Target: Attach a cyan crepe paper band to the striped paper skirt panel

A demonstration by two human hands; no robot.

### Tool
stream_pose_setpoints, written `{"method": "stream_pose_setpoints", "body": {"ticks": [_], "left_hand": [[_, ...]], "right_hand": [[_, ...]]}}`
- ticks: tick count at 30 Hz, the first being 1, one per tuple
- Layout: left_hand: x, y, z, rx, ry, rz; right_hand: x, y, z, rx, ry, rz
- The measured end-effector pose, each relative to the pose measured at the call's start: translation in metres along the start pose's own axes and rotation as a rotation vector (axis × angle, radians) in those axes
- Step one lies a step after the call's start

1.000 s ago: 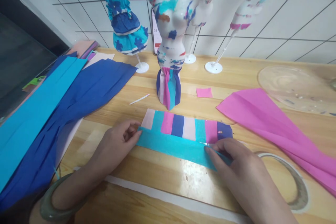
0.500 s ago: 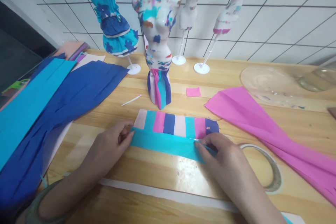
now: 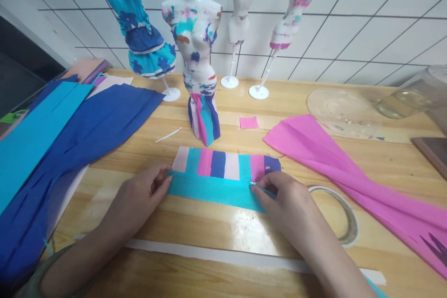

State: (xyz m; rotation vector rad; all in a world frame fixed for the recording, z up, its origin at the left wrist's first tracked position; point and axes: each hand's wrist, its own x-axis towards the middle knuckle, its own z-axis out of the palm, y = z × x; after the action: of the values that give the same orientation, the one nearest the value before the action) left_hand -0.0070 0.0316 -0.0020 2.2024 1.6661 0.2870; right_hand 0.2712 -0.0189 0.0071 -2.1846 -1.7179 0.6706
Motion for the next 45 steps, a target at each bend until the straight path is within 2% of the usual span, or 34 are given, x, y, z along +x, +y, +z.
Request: {"method": "stream_pose_setpoints", "body": {"ticks": [5,12,22,38,45], "left_hand": [[0.0,0.0,-0.001,-0.006,-0.003,0.005],[-0.001,-0.001,-0.001,-0.017,-0.01,0.009],[-0.001,-0.002,0.001,-0.024,-0.005,0.01],[-0.001,-0.003,0.001,-0.06,-0.014,0.019],[-0.001,-0.003,0.001,-0.034,-0.014,0.021]], "right_hand": [[0.004,-0.001,-0.005,0.035,-0.088,0.028],[0.004,-0.001,-0.007,0.066,-0.119,0.055],[0.004,-0.005,-0.004,-0.028,-0.035,0.033],[0.005,-0.005,0.0,-0.064,-0.026,0.043],[0.008,0.004,0.005,-0.044,0.014,-0.018]]}}
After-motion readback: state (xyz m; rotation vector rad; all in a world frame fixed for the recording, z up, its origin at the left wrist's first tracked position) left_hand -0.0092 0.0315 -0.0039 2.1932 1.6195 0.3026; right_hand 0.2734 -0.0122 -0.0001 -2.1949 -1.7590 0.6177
